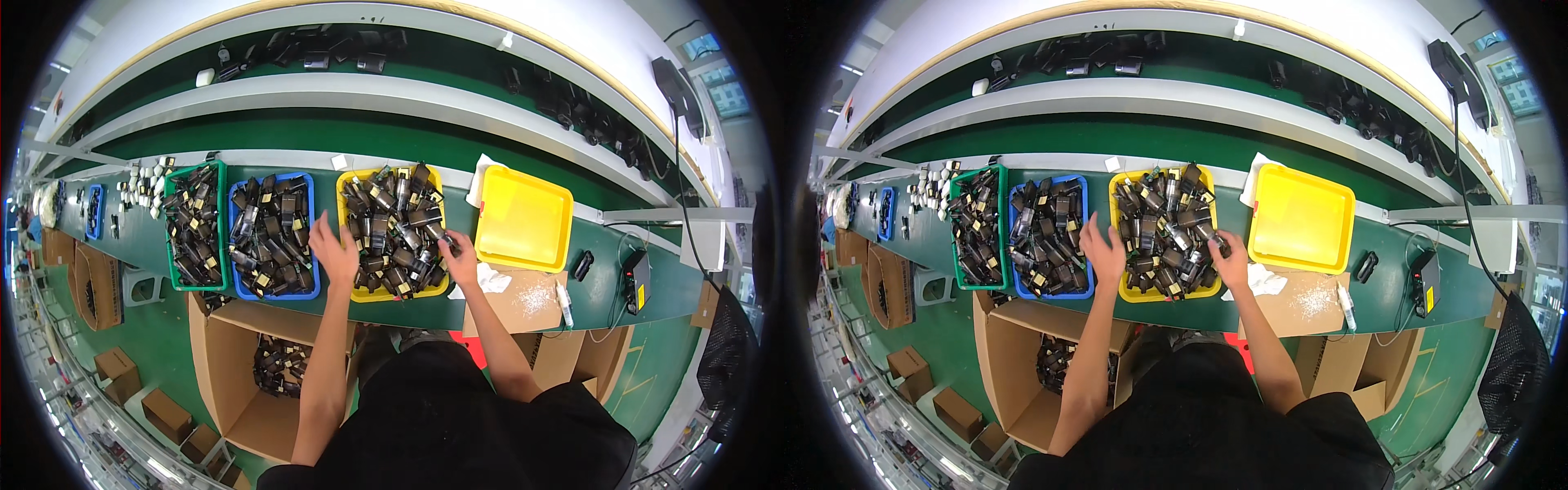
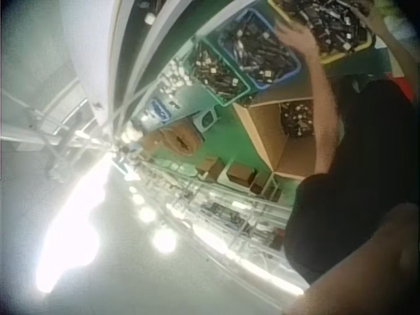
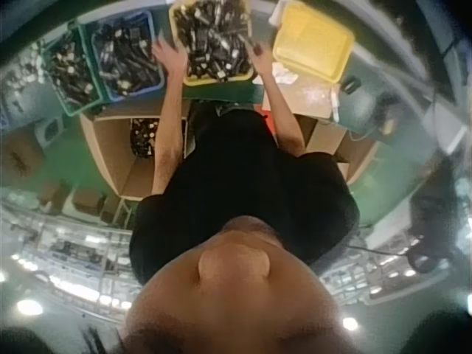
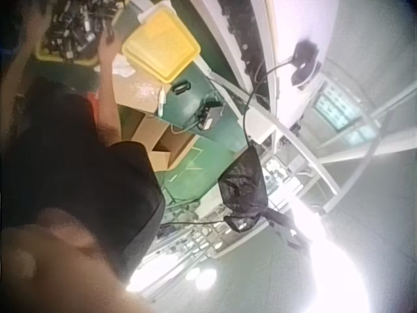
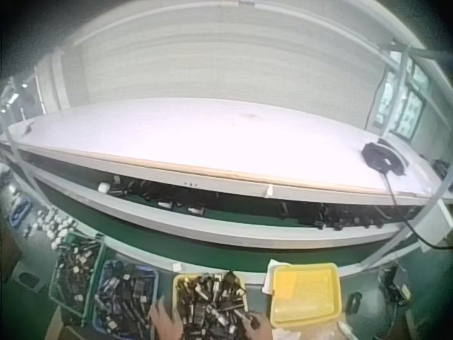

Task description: The person sorts small black cylindrical electronic components from a cardboard box into green, blue, and yellow plastic trays. They then use a syringe to apply a clear liquid to the terminals of the components one by one, placing the treated units into a yellow tray.

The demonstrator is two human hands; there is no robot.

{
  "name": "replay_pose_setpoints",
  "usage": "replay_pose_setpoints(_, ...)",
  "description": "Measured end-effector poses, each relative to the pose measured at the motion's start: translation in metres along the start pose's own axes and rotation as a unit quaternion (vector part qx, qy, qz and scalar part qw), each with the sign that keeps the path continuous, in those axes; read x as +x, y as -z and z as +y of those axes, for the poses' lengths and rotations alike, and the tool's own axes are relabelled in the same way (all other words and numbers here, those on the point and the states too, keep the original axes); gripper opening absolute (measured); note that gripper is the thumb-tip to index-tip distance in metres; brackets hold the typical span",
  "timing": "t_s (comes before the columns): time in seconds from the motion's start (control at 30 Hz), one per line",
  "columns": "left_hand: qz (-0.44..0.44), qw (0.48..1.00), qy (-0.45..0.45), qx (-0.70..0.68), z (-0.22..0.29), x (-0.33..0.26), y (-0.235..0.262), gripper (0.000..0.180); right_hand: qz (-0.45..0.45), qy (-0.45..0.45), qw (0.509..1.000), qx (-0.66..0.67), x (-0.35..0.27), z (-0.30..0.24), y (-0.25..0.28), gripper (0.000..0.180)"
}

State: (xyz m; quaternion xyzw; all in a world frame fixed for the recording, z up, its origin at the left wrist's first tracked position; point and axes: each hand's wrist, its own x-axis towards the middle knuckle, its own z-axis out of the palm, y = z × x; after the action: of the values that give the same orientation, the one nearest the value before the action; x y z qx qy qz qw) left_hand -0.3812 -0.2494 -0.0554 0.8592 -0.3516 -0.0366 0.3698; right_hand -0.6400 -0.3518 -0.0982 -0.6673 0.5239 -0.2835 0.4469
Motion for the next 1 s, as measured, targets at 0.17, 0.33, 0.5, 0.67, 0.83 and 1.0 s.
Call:
replay_pose_setpoints(0.17,-0.128,0.979,-0.159,0.022,0.09,0.045,-0.043,0.045,0.013,0.026,0.993,-0.113,-0.004,-0.023,0.008,0.034)
replay_pose_setpoints(0.33,-0.199,0.939,-0.188,0.209,0.12,0.063,-0.114,0.046,0.018,0.022,0.991,-0.128,-0.005,-0.044,0.012,0.034)
replay_pose_setpoints(0.5,-0.208,0.945,-0.12,0.22,0.127,0.068,-0.136,0.041,0.041,0.034,0.989,-0.136,-0.012,-0.041,0.022,0.035)
replay_pose_setpoints(0.67,-0.238,0.949,-0.121,0.167,0.128,0.069,-0.121,0.039,0.035,-0.087,0.995,-0.044,-0.021,-0.039,0.038,0.039)
replay_pose_setpoints(0.83,-0.251,0.925,-0.161,0.236,0.125,0.068,-0.118,0.033,-0.014,-0.123,0.992,0.002,-0.031,-0.05,0.048,0.039)
replay_pose_setpoints(1.0,-0.27,0.932,-0.108,0.214,0.137,0.076,-0.128,0.023,-0.039,-0.02,0.999,-0.008,-0.036,-0.071,0.024,0.036)
